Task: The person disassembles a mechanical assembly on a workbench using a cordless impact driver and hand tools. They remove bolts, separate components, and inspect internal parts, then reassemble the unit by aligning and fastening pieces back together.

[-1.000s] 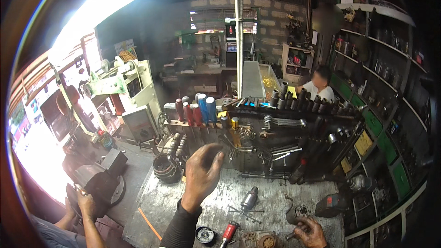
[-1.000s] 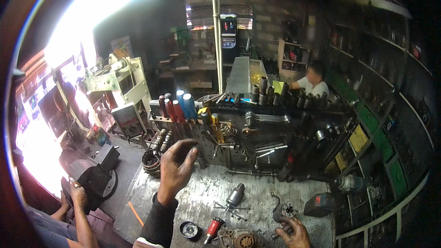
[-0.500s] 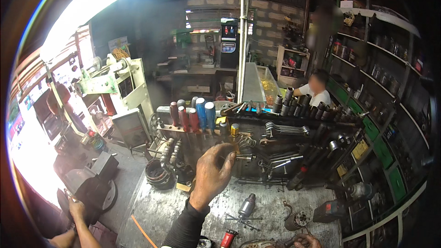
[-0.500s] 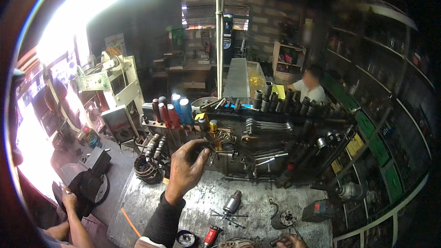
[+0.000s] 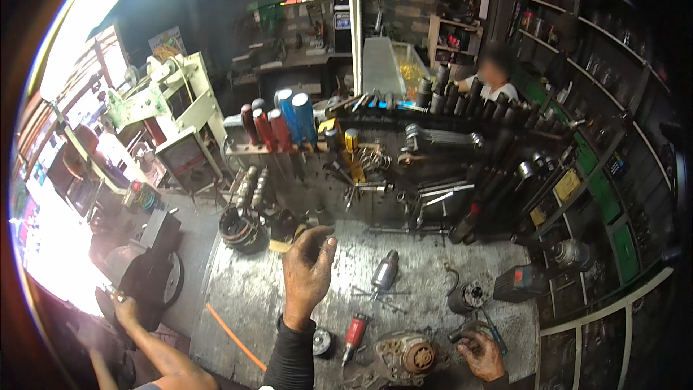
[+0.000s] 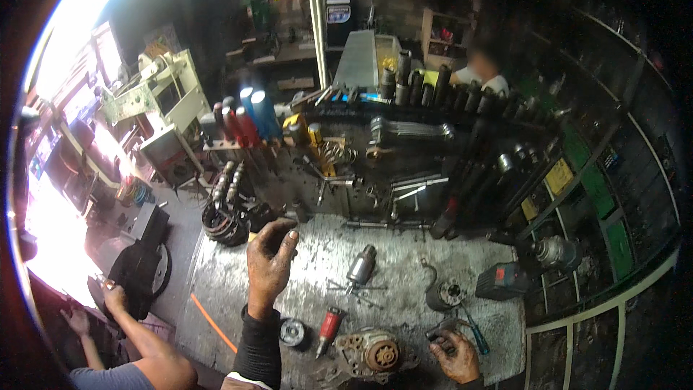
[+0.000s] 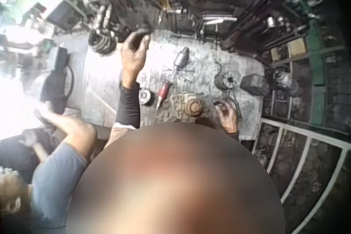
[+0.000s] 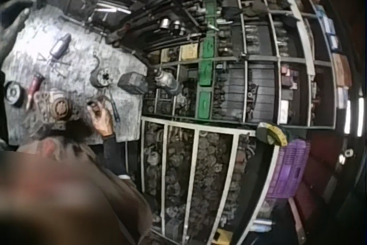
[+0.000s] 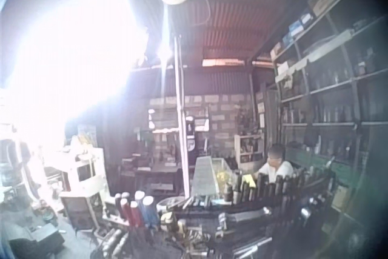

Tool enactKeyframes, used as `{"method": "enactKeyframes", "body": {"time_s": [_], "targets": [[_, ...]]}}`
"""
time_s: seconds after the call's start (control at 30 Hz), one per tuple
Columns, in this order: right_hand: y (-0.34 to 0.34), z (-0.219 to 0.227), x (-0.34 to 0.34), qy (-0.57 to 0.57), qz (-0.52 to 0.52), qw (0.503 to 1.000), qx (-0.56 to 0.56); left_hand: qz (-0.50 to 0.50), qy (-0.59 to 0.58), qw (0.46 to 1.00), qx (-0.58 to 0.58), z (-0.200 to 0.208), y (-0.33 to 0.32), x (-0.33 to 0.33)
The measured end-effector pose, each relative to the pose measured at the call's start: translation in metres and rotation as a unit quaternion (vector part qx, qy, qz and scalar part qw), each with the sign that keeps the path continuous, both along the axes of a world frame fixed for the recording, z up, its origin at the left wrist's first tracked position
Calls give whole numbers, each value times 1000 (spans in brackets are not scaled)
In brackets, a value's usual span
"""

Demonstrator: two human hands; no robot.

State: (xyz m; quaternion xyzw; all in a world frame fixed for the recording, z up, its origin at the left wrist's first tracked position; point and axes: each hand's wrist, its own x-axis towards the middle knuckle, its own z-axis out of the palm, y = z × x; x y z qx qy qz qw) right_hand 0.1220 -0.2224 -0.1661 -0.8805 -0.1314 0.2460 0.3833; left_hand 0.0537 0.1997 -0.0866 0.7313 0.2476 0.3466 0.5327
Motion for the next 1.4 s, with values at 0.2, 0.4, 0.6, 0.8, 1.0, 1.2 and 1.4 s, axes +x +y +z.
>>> {"method": "enactKeyframes", "body": {"time_s": [0.2, 0.4, 0.6, 0.8, 1.0, 1.2, 1.4], "targets": [[-2, 1, -4, -34, 39, 999, 8, 54, 55, 992, -101, -59, -36, -73], [-3, 1, -7, -59, 69, 996, 22, 116, 132, 982, -75, -98, -68, -142], [-11, 1, -8, -67, 119, 990, 29, 157, 118, 979, -48, -67, -98, -164], [-28, -14, 0, -94, 158, 982, 51, 204, -27, 965, 160, 47, -105, -177], [-37, -19, 9, -133, 197, 969, 70, 261, 85, 662, 697, 198, -142, -224], [-31, -11, 16, -77, 199, 974, 79, 226, -77, 911, 336, 152, -153, -179], [-24, -3, 16, -104, 212, 966, 105, 161, -27, 966, 198, 98, -59, -140]]}}
